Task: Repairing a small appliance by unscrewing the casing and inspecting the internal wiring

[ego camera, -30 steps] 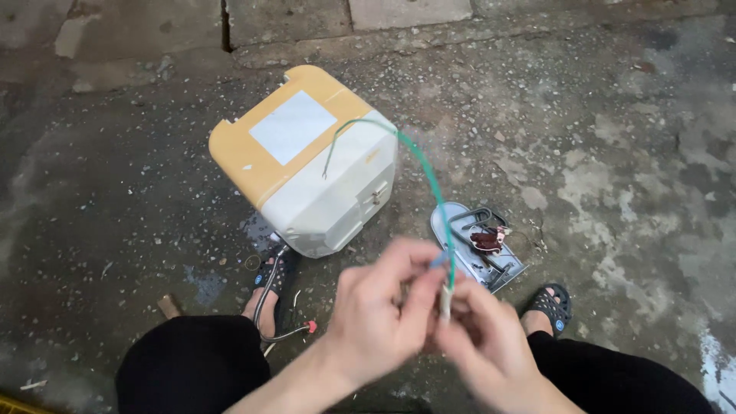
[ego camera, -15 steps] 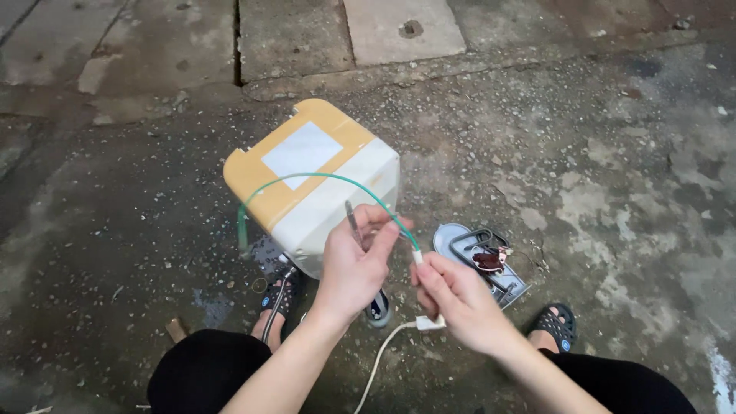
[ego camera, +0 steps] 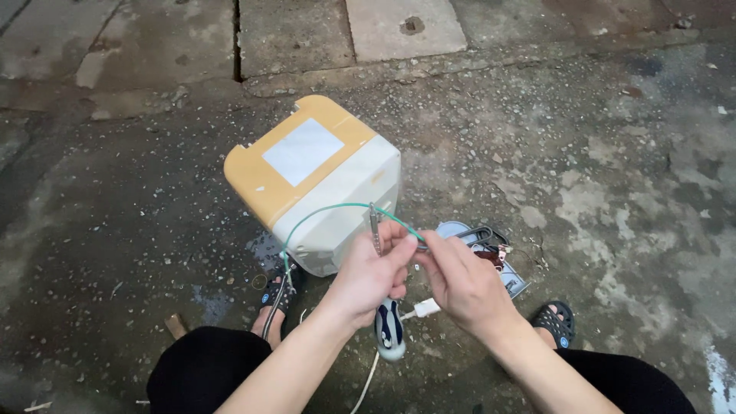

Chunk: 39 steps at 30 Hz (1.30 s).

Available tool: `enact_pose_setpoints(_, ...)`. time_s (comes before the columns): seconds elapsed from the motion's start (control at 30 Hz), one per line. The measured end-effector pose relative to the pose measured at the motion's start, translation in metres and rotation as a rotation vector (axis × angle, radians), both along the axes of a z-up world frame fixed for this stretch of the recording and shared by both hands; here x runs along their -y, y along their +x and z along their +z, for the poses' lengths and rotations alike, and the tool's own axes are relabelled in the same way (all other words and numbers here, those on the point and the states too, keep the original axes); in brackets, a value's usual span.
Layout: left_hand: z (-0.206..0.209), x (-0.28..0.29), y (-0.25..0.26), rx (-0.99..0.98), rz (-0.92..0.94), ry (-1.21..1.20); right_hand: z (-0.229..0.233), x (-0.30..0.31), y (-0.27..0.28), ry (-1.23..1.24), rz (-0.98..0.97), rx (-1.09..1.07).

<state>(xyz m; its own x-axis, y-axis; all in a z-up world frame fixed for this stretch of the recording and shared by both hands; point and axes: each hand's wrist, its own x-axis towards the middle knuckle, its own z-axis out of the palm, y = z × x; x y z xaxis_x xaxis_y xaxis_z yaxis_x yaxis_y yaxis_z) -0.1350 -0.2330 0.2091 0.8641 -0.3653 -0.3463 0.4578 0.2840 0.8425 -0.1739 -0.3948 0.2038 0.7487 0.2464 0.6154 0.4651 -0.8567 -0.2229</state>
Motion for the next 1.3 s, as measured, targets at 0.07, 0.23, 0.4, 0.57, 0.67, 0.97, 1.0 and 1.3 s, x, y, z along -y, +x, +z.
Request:
enact_pose_setpoints(0.07, 0.001, -0.003, -0.001, -0.022, 0.002, -0.030, 0.014, -0.001, -0.002, -0.028, 0.029, -0.010)
enact_pose_setpoints(0.23, -0.001, -0.002, -0.001, -0.028, 0.001, -0.027, 0.003, 0.011, -0.001, -0.073, 0.033, -0.007)
enact_pose_setpoints(0.4, 0.019, -0.008, -0.004, 0.114, 0.005, -0.012, 0.010, 0.018, 0.001, 0.200, 0.202, -0.135)
enact_pose_setpoints(0.57, 0.018, -0.005, -0.008, 0.093, -0.002, -0.048, 0.005, 0.023, 0.001, 0.146, 0.186, -0.102)
enact_pose_setpoints(0.67, 0.014, -0.003, -0.008, 0.065, -0.007, -0.097, -0.002, 0.026, 0.002, 0.038, 0.151, -0.052)
enact_pose_setpoints(0.97, 0.009, 0.002, -0.012, 0.059, 0.010, -0.118, -0.028, 0.028, 0.002, 0.086, 0.106, 0.021)
enact_pose_setpoints(1.0, 0.010, 0.002, -0.012, 0.077, 0.026, -0.085, -0.033, 0.028, 0.002, 0.154, 0.101, -0.007)
enact_pose_setpoints(1.3, -0.007, 0.003, -0.012, 0.501, 0.196, 0.293, -0.018, 0.017, -0.001, 0.272, -0.021, -0.282)
